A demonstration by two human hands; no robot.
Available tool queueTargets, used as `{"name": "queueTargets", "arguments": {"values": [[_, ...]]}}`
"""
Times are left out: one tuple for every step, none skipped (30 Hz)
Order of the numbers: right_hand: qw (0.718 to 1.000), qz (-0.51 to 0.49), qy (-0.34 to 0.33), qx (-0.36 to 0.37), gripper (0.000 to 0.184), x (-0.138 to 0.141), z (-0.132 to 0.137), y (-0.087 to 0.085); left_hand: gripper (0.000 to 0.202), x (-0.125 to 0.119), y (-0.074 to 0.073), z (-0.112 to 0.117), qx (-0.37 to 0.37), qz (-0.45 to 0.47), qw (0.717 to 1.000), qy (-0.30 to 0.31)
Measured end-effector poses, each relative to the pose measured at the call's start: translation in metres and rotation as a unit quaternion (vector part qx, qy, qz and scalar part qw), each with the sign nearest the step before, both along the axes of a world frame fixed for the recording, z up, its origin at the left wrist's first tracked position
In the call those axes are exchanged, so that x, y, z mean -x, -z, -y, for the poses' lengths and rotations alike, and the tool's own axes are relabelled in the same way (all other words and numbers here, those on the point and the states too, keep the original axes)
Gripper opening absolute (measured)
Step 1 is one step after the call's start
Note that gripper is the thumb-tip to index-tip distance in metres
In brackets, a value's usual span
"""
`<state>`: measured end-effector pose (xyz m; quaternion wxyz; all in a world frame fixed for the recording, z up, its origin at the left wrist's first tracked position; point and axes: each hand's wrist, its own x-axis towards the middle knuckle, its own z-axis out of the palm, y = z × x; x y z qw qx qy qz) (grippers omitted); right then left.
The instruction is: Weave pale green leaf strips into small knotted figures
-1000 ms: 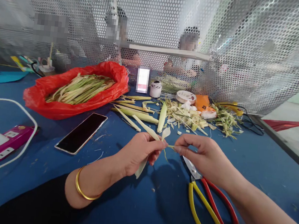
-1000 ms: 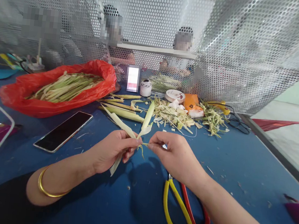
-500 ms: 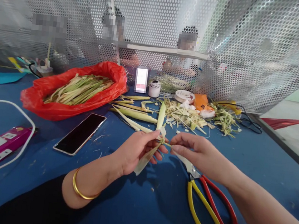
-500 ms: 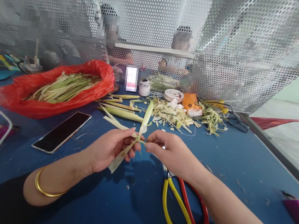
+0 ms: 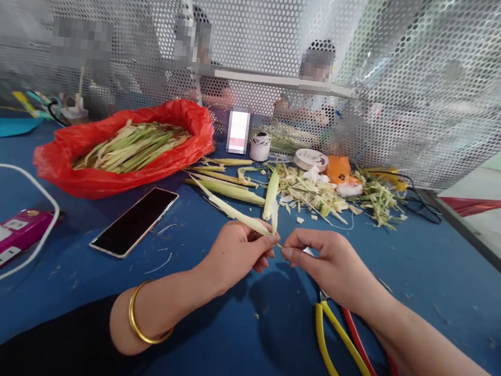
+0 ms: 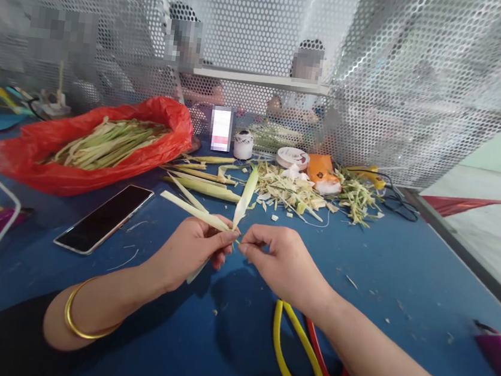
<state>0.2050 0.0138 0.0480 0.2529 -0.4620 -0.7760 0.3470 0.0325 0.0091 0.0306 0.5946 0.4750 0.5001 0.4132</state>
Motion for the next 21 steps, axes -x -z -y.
{"name": "queueTargets", "arguments": {"values": [[1.0,0.0,-0.001,0.0,0.023,0.0,0.0,0.0,0.019,0.0,0.0,0.0,-0.003,-0.001,1.0,-0.008],[1.0,-0.002,-0.001,0.001,0.023,-0.001,-0.001,0.0,0.02,0.0,-0.001,0.0,-0.001,0.003,1.0,-0.015],[1.0,-0.005,0.004,0.004,0.024,-0.001,-0.001,0.001,0.022,0.001,-0.001,0.0,0.006,0.015,1.0,-0.017],[1.0,-0.01,0.013,0.01,0.026,-0.001,-0.003,0.002,0.023,0.002,-0.001,0.0,0.018,0.032,0.999,-0.011],[0.999,-0.019,0.025,0.02,0.028,-0.001,-0.004,0.004,0.024,0.003,-0.002,0.0,0.034,0.052,0.998,0.0],[0.998,-0.033,0.037,0.034,0.031,-0.001,-0.006,0.005,0.025,0.004,-0.002,-0.001,0.053,0.071,0.996,0.017],[0.996,-0.052,0.049,0.053,0.033,0.0,-0.007,0.007,0.026,0.005,-0.003,-0.001,0.072,0.085,0.993,0.037],[0.992,-0.077,0.058,0.079,0.035,0.0,-0.008,0.009,0.027,0.005,-0.003,-0.001,0.088,0.093,0.99,0.058],[0.986,-0.109,0.063,0.107,0.036,0.002,-0.009,0.011,0.027,0.006,-0.003,-0.001,0.099,0.095,0.987,0.079],[0.977,-0.146,0.067,0.137,0.035,0.003,-0.009,0.013,0.028,0.006,-0.003,-0.001,0.106,0.096,0.985,0.097],[0.966,-0.187,0.074,0.162,0.033,0.005,-0.008,0.014,0.028,0.006,-0.003,0.0,0.112,0.096,0.983,0.111],[0.953,-0.227,0.083,0.182,0.031,0.007,-0.008,0.016,0.028,0.006,-0.002,0.0,0.118,0.096,0.981,0.121],[0.94,-0.264,0.092,0.197,0.029,0.009,-0.007,0.018,0.027,0.006,-0.002,0.001,0.124,0.095,0.98,0.125],[0.927,-0.297,0.1,0.209,0.028,0.011,-0.006,0.019,0.025,0.005,-0.002,0.001,0.128,0.093,0.98,0.123],[0.915,-0.321,0.107,0.22,0.027,0.012,-0.005,0.021,0.023,0.004,-0.002,0.002,0.13,0.088,0.981,0.117],[0.906,-0.337,0.114,0.228,0.028,0.014,-0.004,0.022,0.022,0.003,-0.001,0.003,0.128,0.082,0.982,0.109],[0.9,-0.346,0.118,0.236,0.028,0.016,-0.003,0.022,0.021,0.002,-0.001,0.004,0.125,0.075,0.984,0.099],[0.897,-0.351,0.122,0.24,0.028,0.017,-0.002,0.023,0.02,0.0,-0.001,0.004,0.119,0.068,0.987,0.087],[0.896,-0.351,0.128,0.239,0.029,0.018,-0.001,0.023,0.02,-0.001,0.0,0.005,0.111,0.061,0.989,0.075],[0.899,-0.346,0.136,0.233,0.029,0.018,0.0,0.024,0.019,-0.002,0.001,0.005,0.103,0.055,0.991,0.063],[0.903,-0.339,0.143,0.223,0.029,0.019,0.0,0.024,0.019,-0.003,0.002,0.005,0.094,0.048,0.993,0.055]]}}
